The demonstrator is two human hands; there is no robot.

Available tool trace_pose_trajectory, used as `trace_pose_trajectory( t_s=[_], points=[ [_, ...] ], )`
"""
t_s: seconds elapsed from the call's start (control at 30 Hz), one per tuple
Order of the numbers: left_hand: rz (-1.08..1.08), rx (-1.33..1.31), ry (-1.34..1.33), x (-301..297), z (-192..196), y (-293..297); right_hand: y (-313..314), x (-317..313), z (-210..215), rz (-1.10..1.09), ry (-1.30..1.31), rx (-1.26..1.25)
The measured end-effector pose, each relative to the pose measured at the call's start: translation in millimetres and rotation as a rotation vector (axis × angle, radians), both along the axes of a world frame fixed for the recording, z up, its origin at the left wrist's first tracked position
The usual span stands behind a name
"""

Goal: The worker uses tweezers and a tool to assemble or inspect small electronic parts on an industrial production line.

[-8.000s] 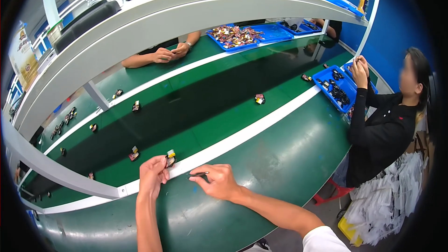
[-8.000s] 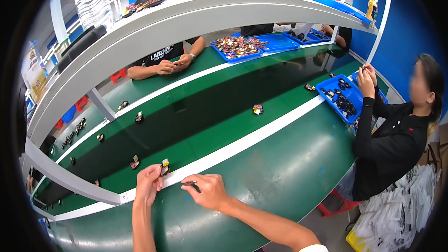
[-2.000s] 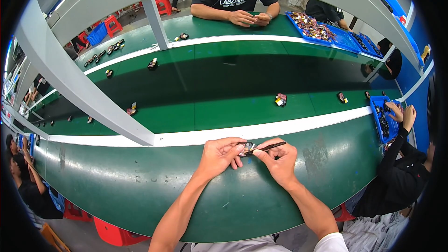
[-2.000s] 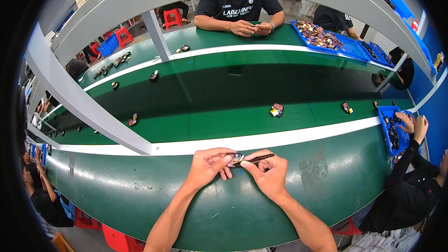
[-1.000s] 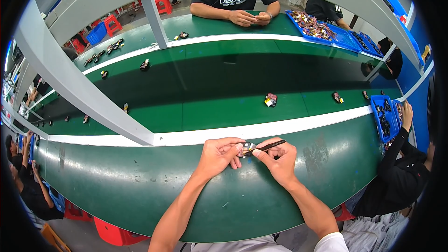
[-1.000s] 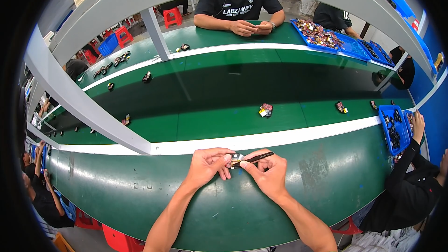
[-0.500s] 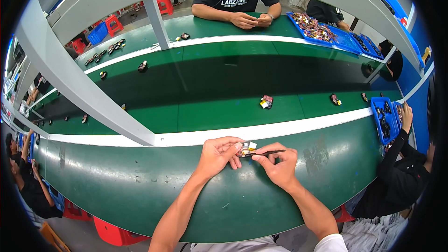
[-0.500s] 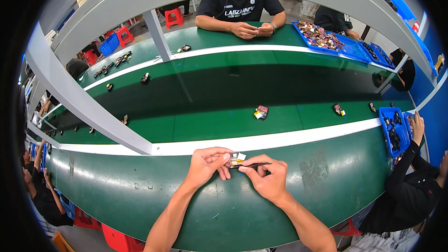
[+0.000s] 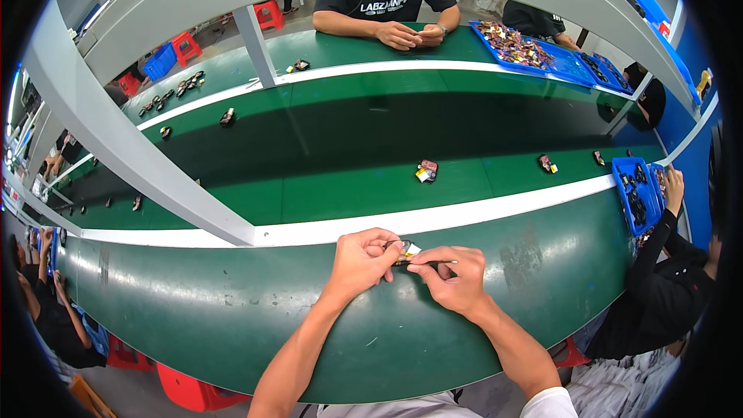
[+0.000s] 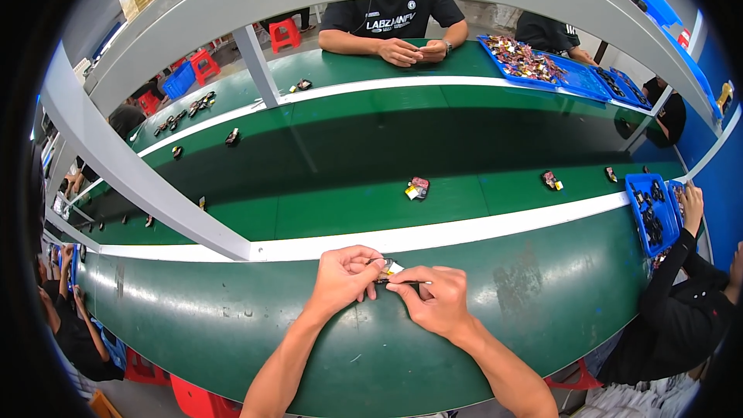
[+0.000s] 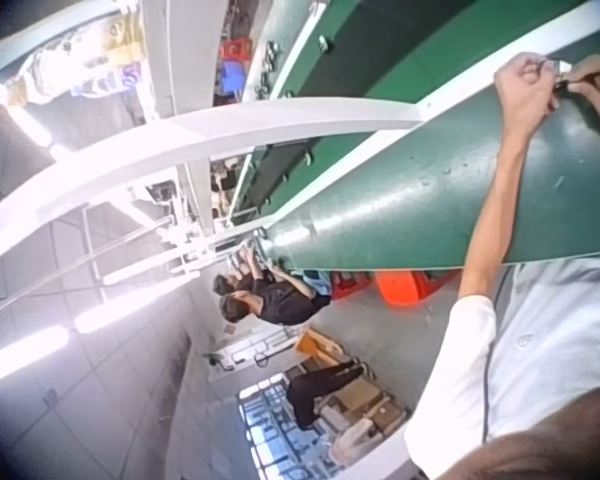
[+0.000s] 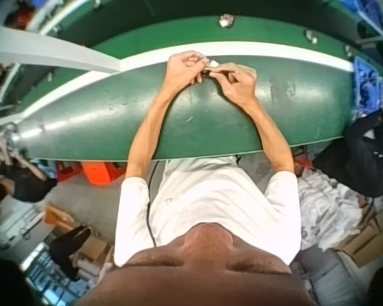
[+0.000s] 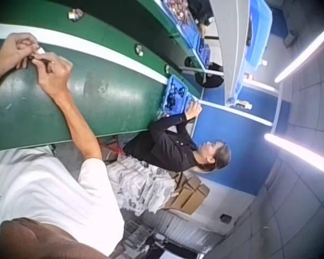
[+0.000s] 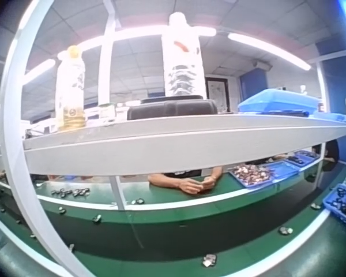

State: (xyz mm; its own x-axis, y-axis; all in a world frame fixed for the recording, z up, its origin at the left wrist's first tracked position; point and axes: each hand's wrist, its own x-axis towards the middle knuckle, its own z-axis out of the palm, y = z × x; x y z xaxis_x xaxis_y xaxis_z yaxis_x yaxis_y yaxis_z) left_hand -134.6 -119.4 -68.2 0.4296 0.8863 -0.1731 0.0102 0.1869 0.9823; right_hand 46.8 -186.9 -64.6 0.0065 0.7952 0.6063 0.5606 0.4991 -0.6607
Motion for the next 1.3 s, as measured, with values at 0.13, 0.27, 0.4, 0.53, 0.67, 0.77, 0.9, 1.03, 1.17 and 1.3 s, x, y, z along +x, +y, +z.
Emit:
trace_pose_trajectory(
  t_s=[0.13, 0.27, 0.4, 0.53, 0.67, 0.77, 0.9, 1.03, 1.17, 1.3],
  points=[
    [0.049, 0.069, 0.021, 2.3, -5.4, -1.6, 1.3, -3.1, 1.5, -0.008, 0.036, 0.004],
    [0.057, 0.086, 0.005, 2.7, -4.3, -3.1, 0.8, -1.4, 0.3, -0.023, 0.024, -0.019],
    [0.034, 0.099, -0.043, 3.1, -5.6, -2.9, 0.9, -1.9, 0.4, -0.044, 0.049, -0.015],
    [0.032, 0.12, -0.03, 3.1, -8.4, -3.1, 0.2, -0.7, 0.0, -0.027, 0.052, -0.035],
    [0.06, 0.176, -0.007, 3.5, -13.0, -3.9, 0.7, -3.6, 1.1, -0.005, 0.046, -0.012],
    [0.104, 0.163, -0.03, 12.6, -22.0, -3.0, 0.7, -0.6, -1.6, -0.03, 0.049, -0.006],
    [0.137, 0.17, 0.002, 9.1, -14.4, -6.4, 1.1, -6.5, 2.6, -0.023, 0.077, 0.002],
    [0.184, 0.201, 0.063, 14.7, -11.2, -9.1, 0.7, -5.5, 3.0, -0.045, 0.049, -0.01],
    [0.272, 0.292, 0.113, 18.6, -11.4, -13.3, 1.2, -5.6, 3.2, -0.011, 0.033, 0.002],
    [0.289, 0.321, 0.123, 22.4, -9.8, -12.6, 4.1, -2.0, -1.3, 0.005, 0.006, 0.07]
  ],
)
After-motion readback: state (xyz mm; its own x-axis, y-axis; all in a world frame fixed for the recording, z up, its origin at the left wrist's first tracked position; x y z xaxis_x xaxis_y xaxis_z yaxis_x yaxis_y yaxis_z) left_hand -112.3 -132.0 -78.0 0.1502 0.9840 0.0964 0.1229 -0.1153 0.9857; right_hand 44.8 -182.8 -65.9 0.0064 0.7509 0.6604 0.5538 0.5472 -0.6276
